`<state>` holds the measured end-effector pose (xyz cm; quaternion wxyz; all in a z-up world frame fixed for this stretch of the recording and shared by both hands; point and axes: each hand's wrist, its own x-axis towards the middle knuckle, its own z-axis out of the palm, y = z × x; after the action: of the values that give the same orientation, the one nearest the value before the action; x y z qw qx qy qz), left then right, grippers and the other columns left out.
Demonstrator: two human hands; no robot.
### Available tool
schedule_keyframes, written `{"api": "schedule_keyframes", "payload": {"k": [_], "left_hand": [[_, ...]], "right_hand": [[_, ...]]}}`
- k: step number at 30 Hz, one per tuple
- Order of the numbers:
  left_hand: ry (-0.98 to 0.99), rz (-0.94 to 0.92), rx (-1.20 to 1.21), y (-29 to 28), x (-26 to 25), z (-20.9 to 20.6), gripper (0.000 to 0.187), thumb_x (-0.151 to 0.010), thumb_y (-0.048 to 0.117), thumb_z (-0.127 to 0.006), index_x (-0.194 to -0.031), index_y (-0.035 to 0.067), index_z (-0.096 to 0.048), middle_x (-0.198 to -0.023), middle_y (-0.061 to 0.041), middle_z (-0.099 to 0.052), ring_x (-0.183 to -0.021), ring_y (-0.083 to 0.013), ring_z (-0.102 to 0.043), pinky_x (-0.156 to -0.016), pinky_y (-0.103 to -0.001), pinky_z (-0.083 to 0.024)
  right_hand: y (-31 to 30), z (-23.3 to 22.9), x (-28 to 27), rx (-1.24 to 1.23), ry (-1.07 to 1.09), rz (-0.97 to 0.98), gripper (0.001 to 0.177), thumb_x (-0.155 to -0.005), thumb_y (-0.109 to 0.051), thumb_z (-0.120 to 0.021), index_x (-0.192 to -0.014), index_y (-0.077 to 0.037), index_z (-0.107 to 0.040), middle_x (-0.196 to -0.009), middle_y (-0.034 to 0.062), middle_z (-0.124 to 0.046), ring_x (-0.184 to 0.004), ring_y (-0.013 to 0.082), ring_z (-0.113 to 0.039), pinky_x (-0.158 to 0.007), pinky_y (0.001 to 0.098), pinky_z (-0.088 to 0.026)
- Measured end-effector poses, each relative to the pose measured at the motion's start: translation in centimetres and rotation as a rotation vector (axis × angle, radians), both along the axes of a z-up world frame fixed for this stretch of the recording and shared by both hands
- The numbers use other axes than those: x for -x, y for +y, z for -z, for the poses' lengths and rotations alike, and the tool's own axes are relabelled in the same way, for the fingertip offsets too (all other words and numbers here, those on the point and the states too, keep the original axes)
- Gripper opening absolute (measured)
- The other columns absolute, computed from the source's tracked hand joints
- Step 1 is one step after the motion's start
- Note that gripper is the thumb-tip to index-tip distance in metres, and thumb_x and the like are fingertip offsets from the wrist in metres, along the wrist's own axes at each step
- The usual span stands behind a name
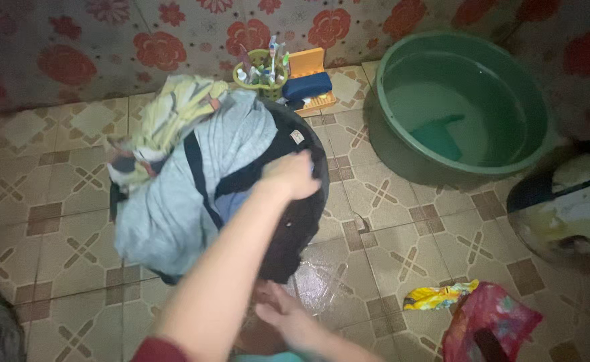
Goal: The person washes laundry by hand in a large basin, scrubbing a pink bag and a tan cloth with a bar of soap before rinsing them in water.
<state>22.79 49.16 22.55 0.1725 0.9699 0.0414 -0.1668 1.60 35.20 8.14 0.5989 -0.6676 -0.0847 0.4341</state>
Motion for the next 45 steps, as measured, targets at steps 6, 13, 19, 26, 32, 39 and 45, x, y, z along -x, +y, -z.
{"api": "schedule_keyframes", "payload": {"k": [6, 13, 19, 26, 32, 39, 45], "left_hand": [[-0.251, 0.054, -0.159, -4.1, 1.2, 6.1, 0.09, -0.087, 0.045, -0.074, -0.157, 0.013, -0.028, -0.166, -0.021, -0.019, -0.154, -0.0391, -0.017, -0.118, -0.064, -0.024], [0.139, -0.047, -0.144, -4.6, 1.2, 5.8, 0.123, -0.078, 0.051, -0.078, -0.164, 0.022, 0.004, -0.169, -0.016, -0.011, -0.157, -0.0331, -0.012, -0.121, -0.064, -0.019], [-0.139, -0.021, -0.148, -2.0, 2.2, 4.1, 0.103, -0.081, 0.04, -0.077, -0.16, 0.014, -0.015, -0.161, -0.019, -0.025, -0.149, -0.0347, -0.022, -0.112, -0.07, -0.024], [-1.032, -0.111, 0.113, 12.5, -1.0, -1.5, 0.034, -0.081, 0.02, -0.069, -0.114, 0.014, -0.072, -0.113, -0.013, -0.074, -0.108, -0.0355, -0.068, -0.092, -0.049, -0.051], [-0.5, -0.723, 0.086, 29.4, -2.4, 3.4, 0.05, -0.095, 0.03, -0.059, -0.139, 0.007, -0.057, -0.13, -0.025, -0.064, -0.124, -0.0432, -0.058, -0.105, -0.052, -0.044], [-0.569, -1.015, 0.291, 40.5, -2.8, 16.6, 0.052, -0.099, 0.038, -0.055, -0.138, 0.004, -0.055, -0.141, -0.024, -0.055, -0.131, -0.0402, -0.052, -0.108, -0.048, -0.041], [-0.324, -1.131, 0.333, 45.1, -4.6, 19.5, 0.046, -0.096, 0.032, -0.056, -0.135, 0.007, -0.055, -0.136, -0.019, -0.058, -0.124, -0.0352, -0.056, -0.101, -0.045, -0.047]], "right_hand": [[-6.8, -5.0, -7.0, 0.418, -0.057, -0.402, 0.064, -0.094, -0.047, -0.055, -0.154, -0.022, -0.051, -0.154, 0.0001, -0.054, -0.139, 0.0175, -0.051, -0.117, 0.0341, -0.037], [-6.3, -3.5, -18.4, 0.424, -0.425, 0.137, 0.065, -0.1, -0.038, -0.052, -0.156, -0.011, -0.035, -0.156, 0.0118, -0.046, -0.142, 0.0272, -0.048, -0.119, 0.0388, -0.035], [-2.2, 1.9, -26.5, 0.298, -0.427, 0.246, 0.059, -0.104, -0.04, -0.044, -0.151, -0.005, -0.043, -0.151, 0.0191, -0.056, -0.139, 0.0332, -0.055, -0.116, 0.0389, -0.041], [-1.0, 3.0, -27.8, 0.651, -0.829, 0.01, 0.071, -0.101, -0.04, -0.051, -0.156, 0.002, -0.034, -0.151, 0.0277, -0.048, -0.141, 0.0404, -0.046, -0.118, 0.0407, -0.035], [4.9, -6.9, -23.7, 0.573, -1.288, 0.071, 0.076, -0.095, -0.038, -0.062, -0.155, 0.0, -0.036, -0.163, 0.0282, -0.027, -0.152, 0.0469, -0.021, -0.123, 0.0548, -0.02], [18.9, -15.7, -20.9, 0.356, -1.372, -0.258, 0.1, -0.068, -0.042, -0.083, -0.155, -0.026, -0.036, -0.16, 0.0267, -0.025, -0.149, 0.0511, -0.016, -0.116, 0.0696, -0.012], [21.2, -14.8, -22.0, 0.503, -1.239, -0.354, 0.103, -0.063, -0.042, -0.083, -0.153, -0.027, -0.034, -0.163, 0.0239, -0.018, -0.151, 0.0496, -0.012, -0.109, 0.0779, -0.016]]}}
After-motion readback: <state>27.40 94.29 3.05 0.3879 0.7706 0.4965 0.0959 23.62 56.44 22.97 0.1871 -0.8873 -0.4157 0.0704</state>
